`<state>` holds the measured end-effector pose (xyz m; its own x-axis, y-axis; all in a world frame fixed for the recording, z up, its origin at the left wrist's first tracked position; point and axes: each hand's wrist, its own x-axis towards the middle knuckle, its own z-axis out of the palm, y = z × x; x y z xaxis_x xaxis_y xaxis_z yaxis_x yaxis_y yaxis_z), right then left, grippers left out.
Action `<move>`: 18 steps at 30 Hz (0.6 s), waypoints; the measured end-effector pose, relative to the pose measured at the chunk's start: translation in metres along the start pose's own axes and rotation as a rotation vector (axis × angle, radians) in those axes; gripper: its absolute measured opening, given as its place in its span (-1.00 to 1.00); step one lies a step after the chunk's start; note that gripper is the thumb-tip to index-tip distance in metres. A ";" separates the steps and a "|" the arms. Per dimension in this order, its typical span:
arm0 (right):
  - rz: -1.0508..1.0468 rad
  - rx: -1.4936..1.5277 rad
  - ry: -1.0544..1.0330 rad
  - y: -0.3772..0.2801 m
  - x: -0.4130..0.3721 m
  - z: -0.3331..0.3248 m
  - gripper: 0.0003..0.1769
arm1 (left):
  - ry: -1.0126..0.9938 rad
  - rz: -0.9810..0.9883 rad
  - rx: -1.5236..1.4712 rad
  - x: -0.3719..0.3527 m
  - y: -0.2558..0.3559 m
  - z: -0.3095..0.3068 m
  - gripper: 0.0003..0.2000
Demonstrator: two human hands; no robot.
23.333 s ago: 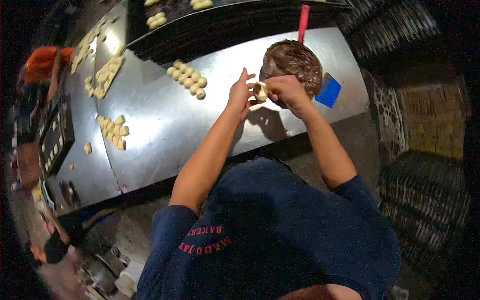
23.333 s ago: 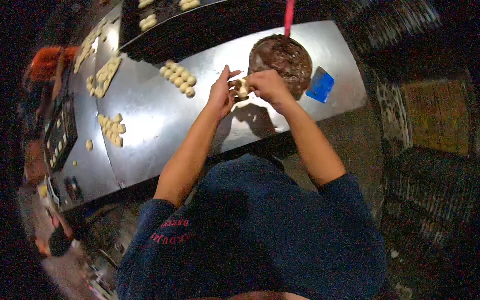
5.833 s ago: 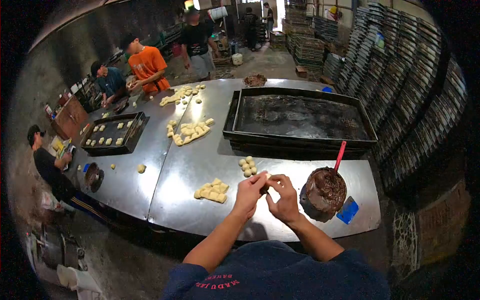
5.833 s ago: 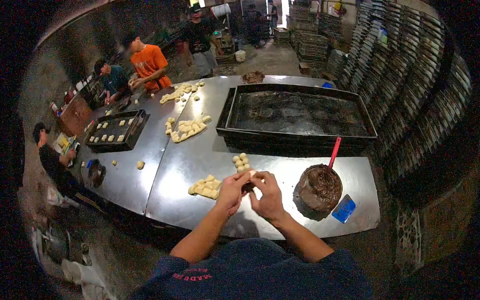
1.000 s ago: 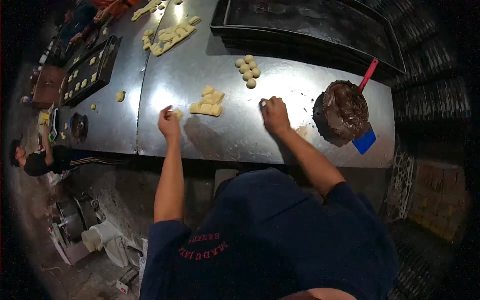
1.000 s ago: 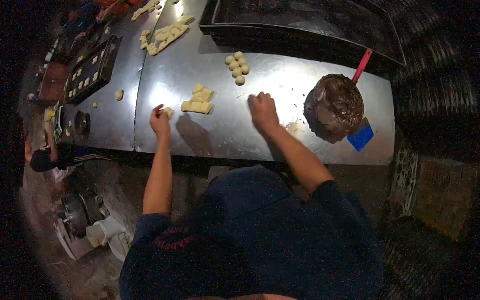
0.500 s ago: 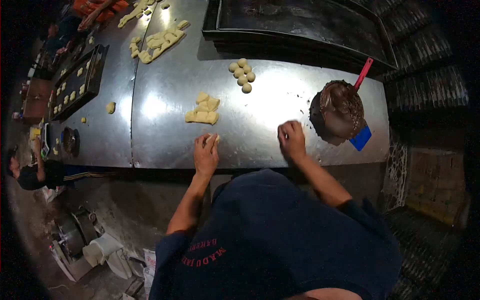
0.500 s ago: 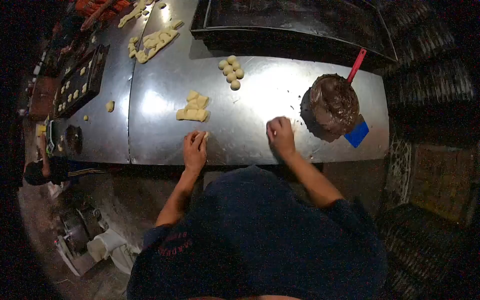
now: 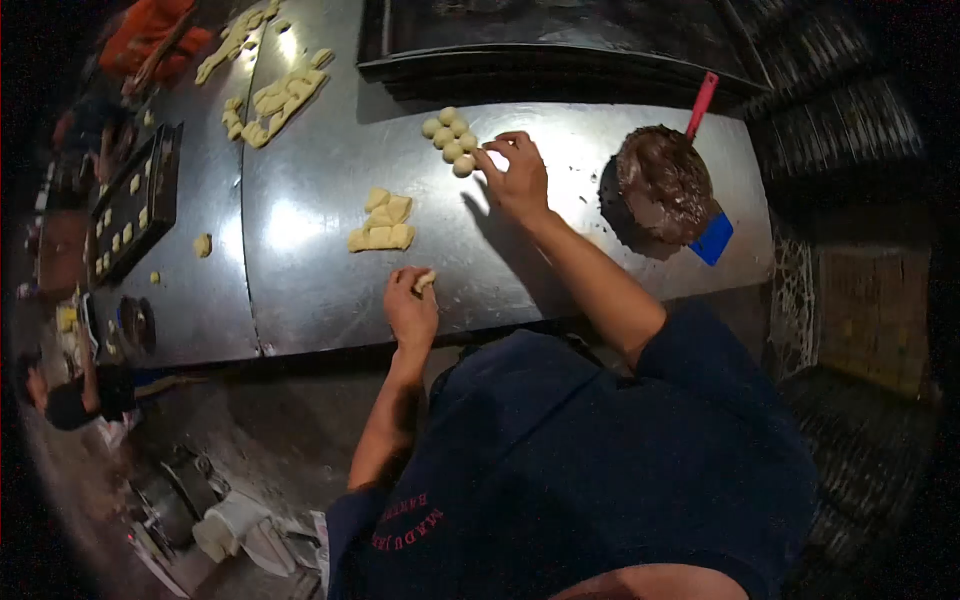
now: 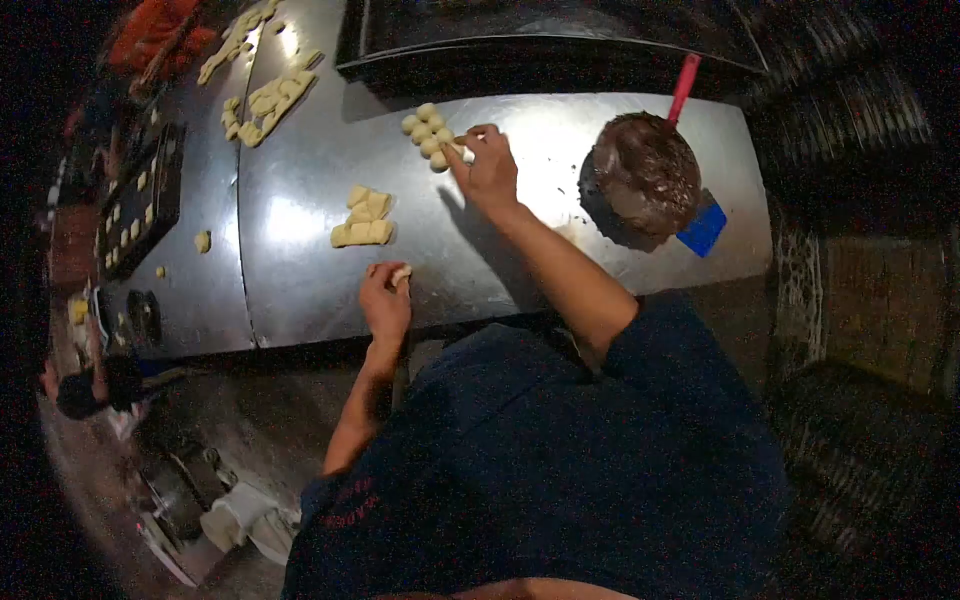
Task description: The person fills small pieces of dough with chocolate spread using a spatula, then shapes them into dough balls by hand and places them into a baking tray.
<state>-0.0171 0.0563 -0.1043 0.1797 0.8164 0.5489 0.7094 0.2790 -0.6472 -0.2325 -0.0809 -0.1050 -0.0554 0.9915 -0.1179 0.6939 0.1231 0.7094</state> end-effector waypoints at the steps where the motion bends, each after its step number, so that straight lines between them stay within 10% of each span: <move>1: 0.202 0.212 -0.093 -0.020 -0.004 -0.021 -0.78 | -0.020 0.025 0.003 0.003 0.024 -0.002 -0.71; 2: 0.387 0.419 -0.220 -0.041 -0.012 -0.039 -0.80 | 0.078 -0.017 -0.343 0.005 0.053 0.001 -0.73; 5: 0.042 0.447 -0.167 -0.083 -0.016 -0.093 -0.82 | 0.001 0.017 -0.895 0.011 0.120 0.006 -0.72; 8: 0.137 0.502 0.292 -0.086 0.030 -0.148 -0.71 | -0.373 0.054 -1.313 0.015 0.203 -0.005 -0.65; 14: -0.252 0.300 0.408 -0.080 -0.005 -0.197 -0.58 | -0.481 -0.047 -1.261 0.013 0.262 0.019 -0.44; 18: 0.721 0.804 -0.073 -0.007 -0.059 -0.194 -0.69 | -0.605 -0.748 -1.175 0.044 0.199 0.113 -0.36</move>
<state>0.0995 -0.0918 -0.0300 0.3158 0.9418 -0.1155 -0.2068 -0.0505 -0.9771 -0.0154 -0.0172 -0.0472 0.3718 0.5577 -0.7421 -0.3244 0.8271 0.4591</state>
